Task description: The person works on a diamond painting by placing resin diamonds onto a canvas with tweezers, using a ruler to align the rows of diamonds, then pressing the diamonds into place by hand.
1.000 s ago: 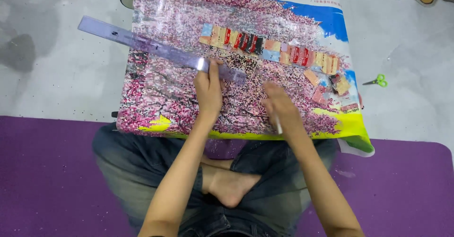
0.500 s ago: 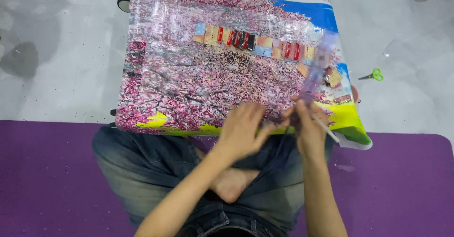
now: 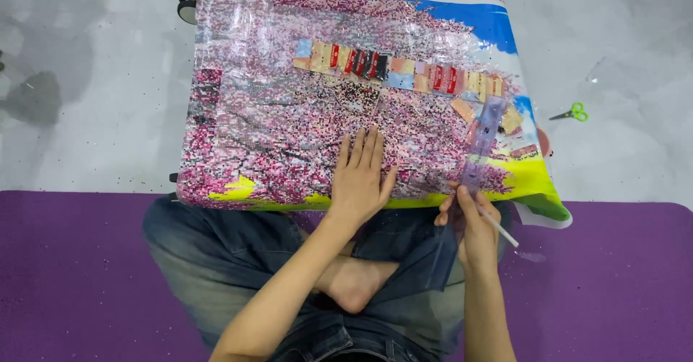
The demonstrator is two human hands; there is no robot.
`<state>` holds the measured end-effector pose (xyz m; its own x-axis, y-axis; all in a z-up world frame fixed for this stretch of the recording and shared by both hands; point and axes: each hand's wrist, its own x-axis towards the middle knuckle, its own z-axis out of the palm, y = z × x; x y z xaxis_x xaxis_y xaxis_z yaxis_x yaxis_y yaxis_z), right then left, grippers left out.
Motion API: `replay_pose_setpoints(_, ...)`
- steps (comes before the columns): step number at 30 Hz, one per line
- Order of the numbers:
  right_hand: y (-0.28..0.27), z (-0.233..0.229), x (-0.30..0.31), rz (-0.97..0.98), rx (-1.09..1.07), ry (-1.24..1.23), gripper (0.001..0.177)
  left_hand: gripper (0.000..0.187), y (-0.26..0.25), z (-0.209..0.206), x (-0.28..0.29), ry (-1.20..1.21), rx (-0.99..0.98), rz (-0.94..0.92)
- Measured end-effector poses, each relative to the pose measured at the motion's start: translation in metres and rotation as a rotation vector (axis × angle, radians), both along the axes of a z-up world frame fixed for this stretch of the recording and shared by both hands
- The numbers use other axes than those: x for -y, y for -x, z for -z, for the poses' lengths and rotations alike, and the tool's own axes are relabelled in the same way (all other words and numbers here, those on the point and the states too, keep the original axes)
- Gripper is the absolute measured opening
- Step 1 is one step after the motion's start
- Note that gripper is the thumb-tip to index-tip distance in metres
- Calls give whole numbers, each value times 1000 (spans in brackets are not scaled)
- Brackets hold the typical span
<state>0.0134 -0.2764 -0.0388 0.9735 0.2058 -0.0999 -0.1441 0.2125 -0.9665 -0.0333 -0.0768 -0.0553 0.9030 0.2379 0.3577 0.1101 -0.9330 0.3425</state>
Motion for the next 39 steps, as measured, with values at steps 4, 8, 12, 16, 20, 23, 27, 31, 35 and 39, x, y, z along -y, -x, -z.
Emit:
replay_pose_setpoints(4, 4, 2, -3, -17, -6, 30, 28, 59, -4, -6, 4, 0, 34, -18)
replay_pose_setpoints(8, 5, -5, -5, -7, 10, 2, 25, 53, -14, 1, 11, -42, 140, -79)
replay_pose_setpoints(12, 3, -12, -5, -3, 36, 60, 25, 46, -26, 15, 7, -181, 230, -109)
replay_pose_setpoints(16, 5, -14, -7, -3, 41, 81, 25, 42, -27, 10, 0, -179, 258, -84)
replay_pose_setpoints(20, 9, -16, -8, -7, -44, 52, 25, 38, -18, -14, -2, -105, 357, -69)
replay_pose_setpoints(23, 9, -22, -12, -14, -109, 38, 26, 43, -16, -20, -2, -40, 377, -70)
replay_pose_setpoints(27, 11, -32, -12, -11, -96, 98, 26, 42, -15, -21, -1, -62, 360, -92)
replay_pose_setpoints(31, 9, -34, -13, -14, -65, 66, 23, 40, -15, -26, -1, -95, 367, -101)
replay_pose_setpoints(35, 9, -34, -15, -3, -75, 124, 26, 42, -14, -26, -2, -41, 380, -67)
replay_pose_setpoints(39, 11, -29, -16, 11, -98, 145, 27, 48, -15, -19, 0, -46, 368, -73)
